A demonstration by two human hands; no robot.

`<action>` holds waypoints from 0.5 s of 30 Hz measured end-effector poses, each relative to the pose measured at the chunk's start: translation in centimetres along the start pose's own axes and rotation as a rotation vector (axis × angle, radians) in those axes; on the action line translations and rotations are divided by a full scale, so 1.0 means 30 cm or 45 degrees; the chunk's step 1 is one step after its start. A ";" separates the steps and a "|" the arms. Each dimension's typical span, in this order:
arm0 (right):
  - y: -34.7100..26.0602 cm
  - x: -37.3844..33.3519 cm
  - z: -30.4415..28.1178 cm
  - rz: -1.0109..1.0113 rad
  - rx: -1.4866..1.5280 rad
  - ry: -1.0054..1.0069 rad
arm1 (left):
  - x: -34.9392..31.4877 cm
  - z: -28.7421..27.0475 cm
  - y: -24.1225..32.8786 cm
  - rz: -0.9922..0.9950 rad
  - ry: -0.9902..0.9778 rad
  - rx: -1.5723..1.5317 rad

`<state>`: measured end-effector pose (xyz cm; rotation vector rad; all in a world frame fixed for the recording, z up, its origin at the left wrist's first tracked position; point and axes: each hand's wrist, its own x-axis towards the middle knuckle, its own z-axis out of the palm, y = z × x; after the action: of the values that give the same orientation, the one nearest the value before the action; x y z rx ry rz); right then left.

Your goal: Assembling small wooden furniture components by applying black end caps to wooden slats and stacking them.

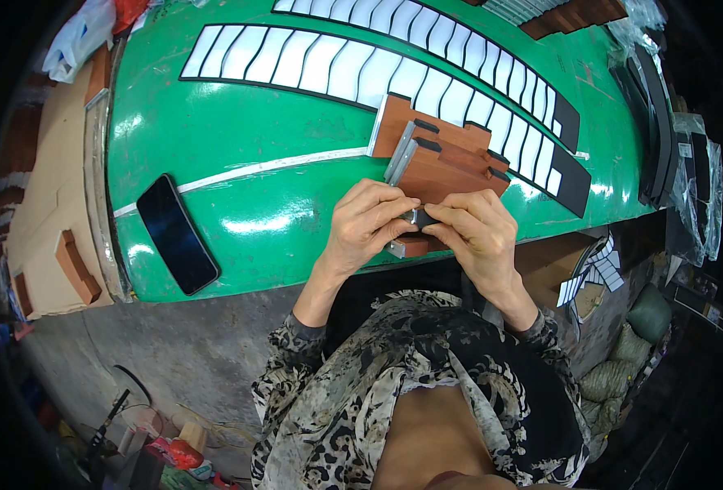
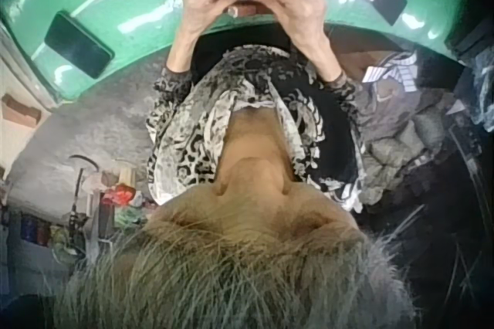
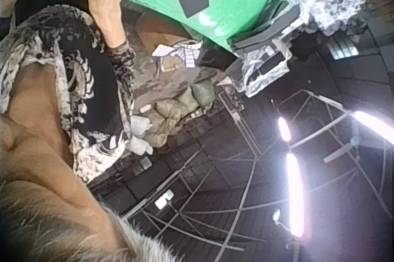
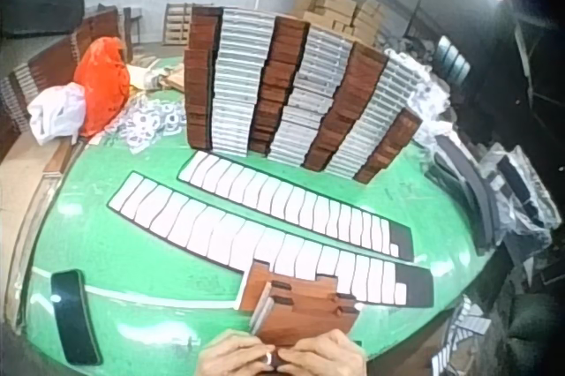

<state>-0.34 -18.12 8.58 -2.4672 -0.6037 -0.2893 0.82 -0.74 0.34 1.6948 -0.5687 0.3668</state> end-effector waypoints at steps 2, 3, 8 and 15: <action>-0.002 -0.001 0.002 -0.003 0.001 0.000 | -0.003 -0.002 0.001 0.004 0.002 0.003; -0.002 -0.003 0.002 -0.003 -0.002 -0.002 | -0.004 -0.001 0.001 0.003 -0.002 0.002; 0.017 -0.009 -0.001 0.002 0.037 -0.038 | -0.001 0.004 0.005 -0.002 -0.028 -0.005; 0.074 -0.029 -0.139 0.267 0.170 0.103 | 0.010 0.008 0.023 -0.067 -0.059 0.038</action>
<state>-0.33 -22.47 10.59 -2.3533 -0.3163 -0.2559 0.65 -1.13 1.02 1.7469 -0.5540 0.3005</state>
